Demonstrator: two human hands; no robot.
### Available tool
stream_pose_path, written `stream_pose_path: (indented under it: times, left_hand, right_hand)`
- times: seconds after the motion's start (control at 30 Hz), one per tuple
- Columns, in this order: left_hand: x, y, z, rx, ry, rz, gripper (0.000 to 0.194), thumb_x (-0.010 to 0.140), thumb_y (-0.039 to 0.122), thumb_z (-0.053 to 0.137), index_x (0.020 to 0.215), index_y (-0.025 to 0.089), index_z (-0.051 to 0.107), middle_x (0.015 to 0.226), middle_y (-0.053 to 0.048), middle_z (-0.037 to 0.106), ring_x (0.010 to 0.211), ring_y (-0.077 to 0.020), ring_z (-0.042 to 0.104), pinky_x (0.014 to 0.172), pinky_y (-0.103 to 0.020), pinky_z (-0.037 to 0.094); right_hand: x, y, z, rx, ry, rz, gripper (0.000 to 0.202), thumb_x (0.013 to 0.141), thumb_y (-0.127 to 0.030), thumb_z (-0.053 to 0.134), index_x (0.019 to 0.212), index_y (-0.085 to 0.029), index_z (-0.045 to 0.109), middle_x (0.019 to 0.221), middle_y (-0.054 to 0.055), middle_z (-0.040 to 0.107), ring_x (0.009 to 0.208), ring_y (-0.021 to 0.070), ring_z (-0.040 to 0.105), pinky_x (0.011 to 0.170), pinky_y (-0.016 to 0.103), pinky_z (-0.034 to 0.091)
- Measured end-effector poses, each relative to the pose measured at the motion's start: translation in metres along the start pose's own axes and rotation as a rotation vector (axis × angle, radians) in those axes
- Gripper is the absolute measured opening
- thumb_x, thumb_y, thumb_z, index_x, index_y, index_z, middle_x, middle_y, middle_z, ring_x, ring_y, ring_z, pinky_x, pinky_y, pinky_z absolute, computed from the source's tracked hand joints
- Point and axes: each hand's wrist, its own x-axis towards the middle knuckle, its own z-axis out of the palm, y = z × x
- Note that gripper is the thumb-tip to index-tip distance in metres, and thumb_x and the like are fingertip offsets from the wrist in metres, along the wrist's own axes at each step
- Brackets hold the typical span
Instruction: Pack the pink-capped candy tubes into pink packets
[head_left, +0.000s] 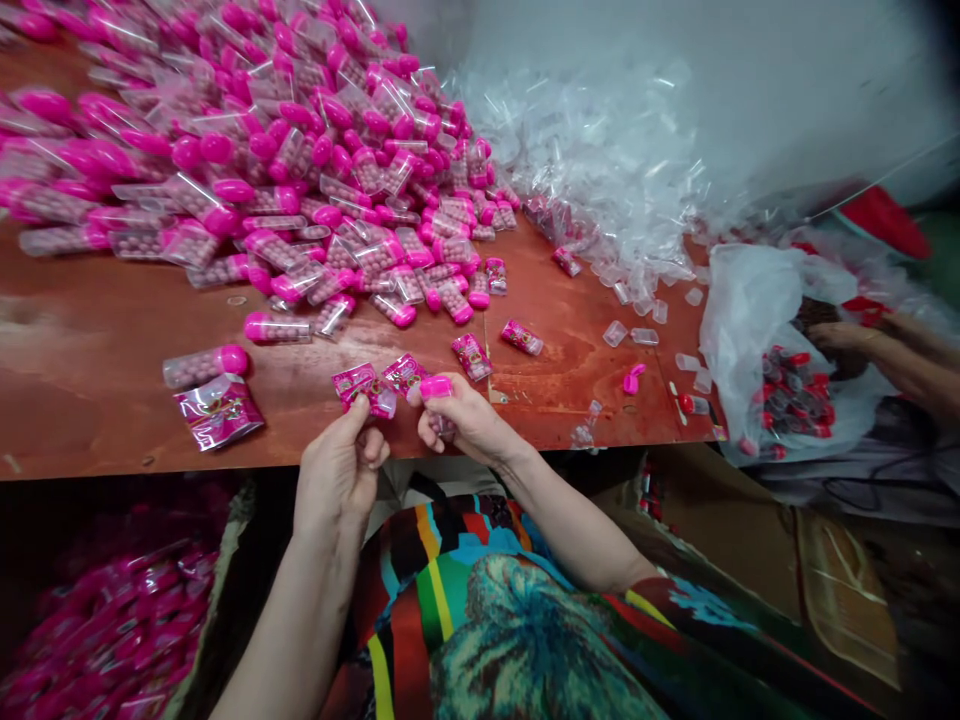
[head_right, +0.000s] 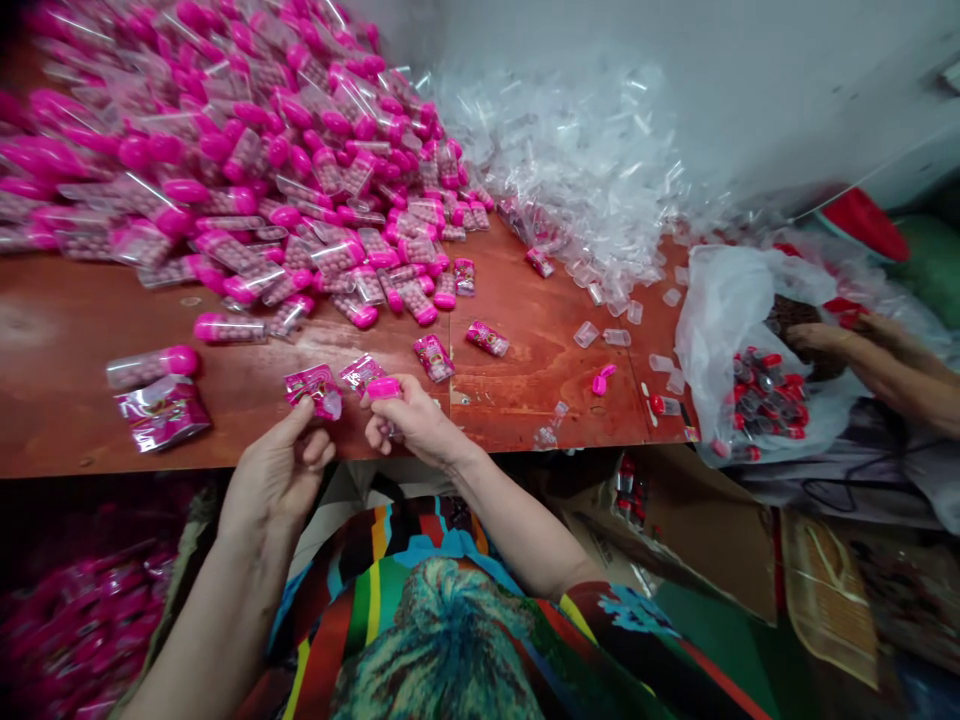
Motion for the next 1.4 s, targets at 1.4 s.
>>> stream_pose_path:
  times: [1.4]
  left_hand:
    - [-0.002,-0.017,0.008,0.075,-0.158,-0.123,0.044,0.067,0.037,0.087,0.054,0.015,0.051,0.035,0.007,0.039,0.033,-0.0027,0.030,0.038,-0.017,0.023]
  right_hand:
    - [-0.023,0.026,0.003,-0.459,0.040,-0.213,0.066,0.092,-0.044,0.062,0.147,-0.027,0.029,0.088,0.000,0.060,0.073,0.0157,0.057,0.069,0.032,0.048]
